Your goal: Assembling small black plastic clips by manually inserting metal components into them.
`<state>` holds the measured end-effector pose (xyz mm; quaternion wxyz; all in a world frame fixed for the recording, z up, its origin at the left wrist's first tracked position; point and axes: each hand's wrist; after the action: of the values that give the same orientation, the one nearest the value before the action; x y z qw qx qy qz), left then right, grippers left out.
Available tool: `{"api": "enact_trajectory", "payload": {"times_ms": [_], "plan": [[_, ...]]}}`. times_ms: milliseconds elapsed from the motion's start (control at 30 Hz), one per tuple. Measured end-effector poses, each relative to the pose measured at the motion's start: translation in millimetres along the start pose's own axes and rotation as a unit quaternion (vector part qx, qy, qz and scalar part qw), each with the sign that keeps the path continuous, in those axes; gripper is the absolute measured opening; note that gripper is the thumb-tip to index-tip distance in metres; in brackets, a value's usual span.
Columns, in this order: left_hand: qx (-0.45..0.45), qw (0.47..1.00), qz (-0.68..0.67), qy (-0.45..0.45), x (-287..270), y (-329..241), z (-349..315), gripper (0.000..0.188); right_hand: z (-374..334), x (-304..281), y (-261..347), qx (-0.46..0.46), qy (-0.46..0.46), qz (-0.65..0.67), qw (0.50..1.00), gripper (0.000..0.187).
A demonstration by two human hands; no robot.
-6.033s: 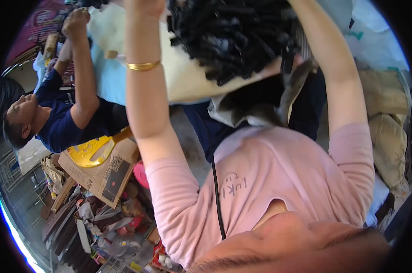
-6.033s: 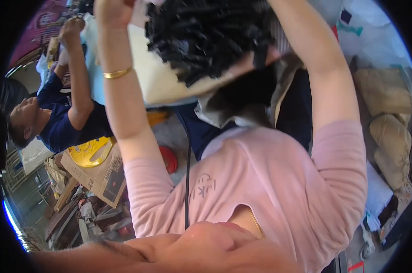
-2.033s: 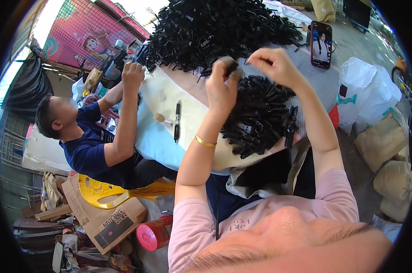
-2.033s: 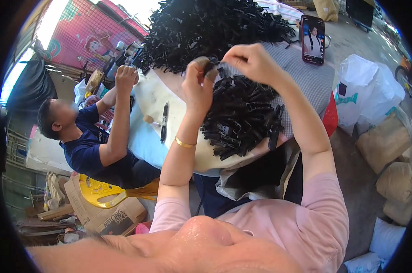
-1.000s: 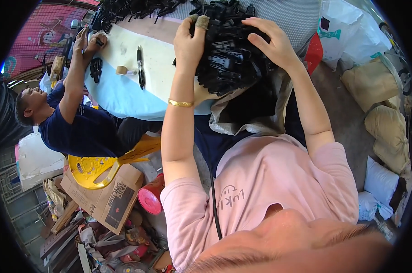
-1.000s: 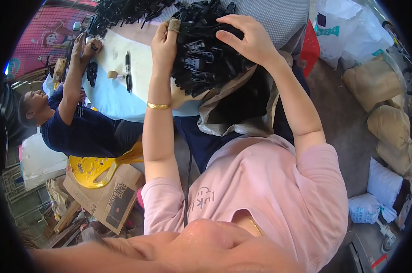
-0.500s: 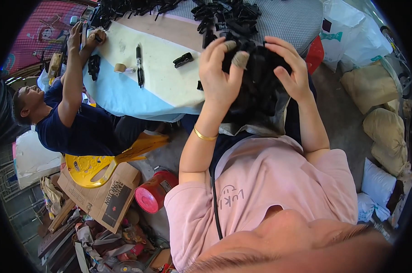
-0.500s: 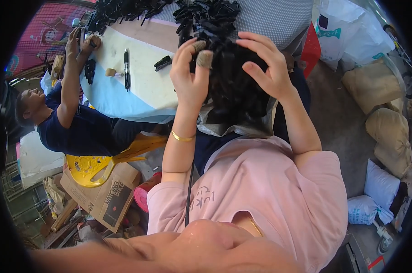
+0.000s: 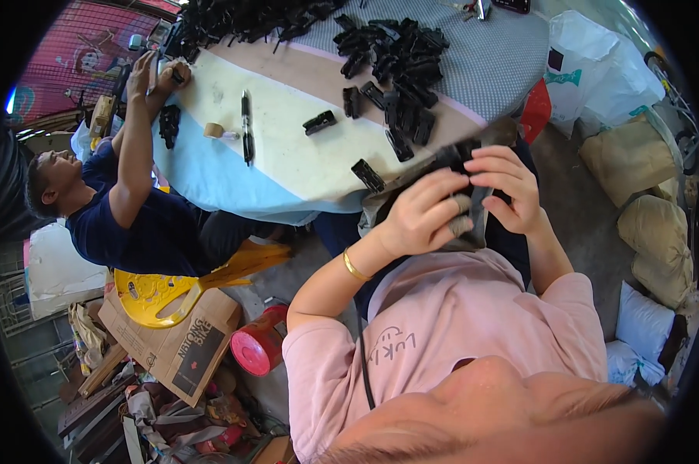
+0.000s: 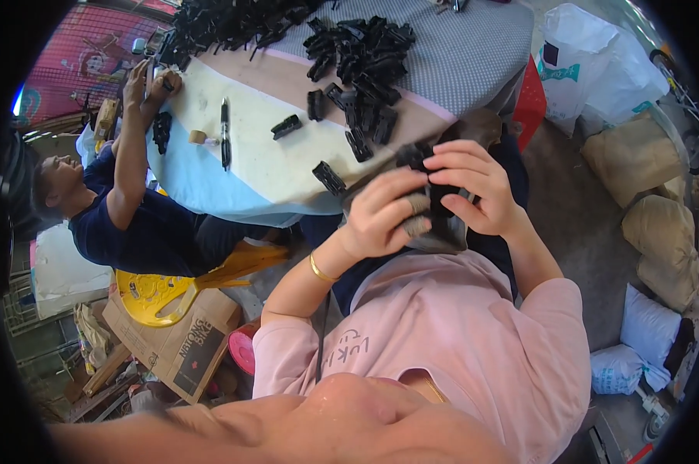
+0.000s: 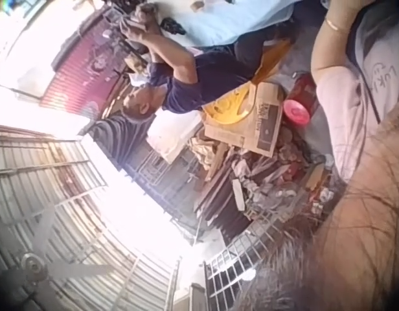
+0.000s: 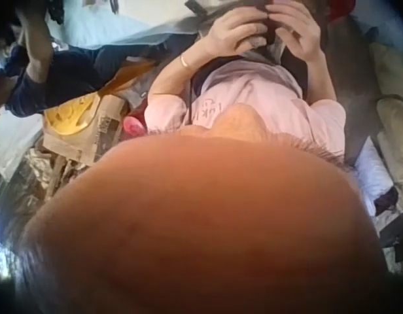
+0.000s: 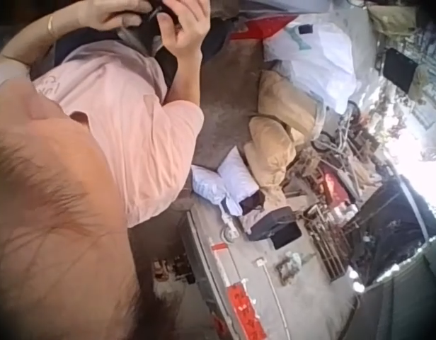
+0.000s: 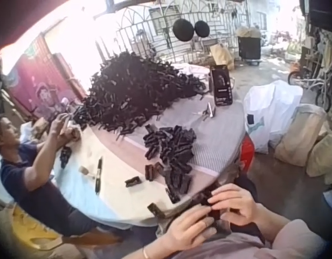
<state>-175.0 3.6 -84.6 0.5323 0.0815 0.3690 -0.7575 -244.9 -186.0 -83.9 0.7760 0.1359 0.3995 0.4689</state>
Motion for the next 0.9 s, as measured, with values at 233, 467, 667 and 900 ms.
{"api": "enact_trajectory", "payload": {"times_ms": [233, 467, 667, 900], "plan": [[-0.010, 0.979, 0.177, -0.102, -62, 24, 20, 0.018, 38, -23, -43, 0.063, -0.102, 0.074, 0.990, 0.024], [-0.357, 0.917, 0.161, -0.070, -98, 151, 25, 0.049, 149, 20, -163, 0.159, -0.039, 0.047, 0.985, 0.045], [-0.328, 0.940, 0.087, -0.044, -86, 228, 73, 0.051, 204, 53, -192, 0.148, 0.094, 0.082, 0.981, 0.053], [-0.532, 0.821, -0.204, -0.031, -86, 194, 101, 0.055, 190, 38, -172, 0.213, 0.174, 0.197, 0.941, 0.051]]}}
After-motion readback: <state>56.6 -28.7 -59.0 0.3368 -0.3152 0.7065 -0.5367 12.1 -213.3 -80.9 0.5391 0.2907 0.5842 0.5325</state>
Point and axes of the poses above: each hand's wrist, its own z-axis towards the middle knuckle, its own x-axis out of the palm, y = z × x
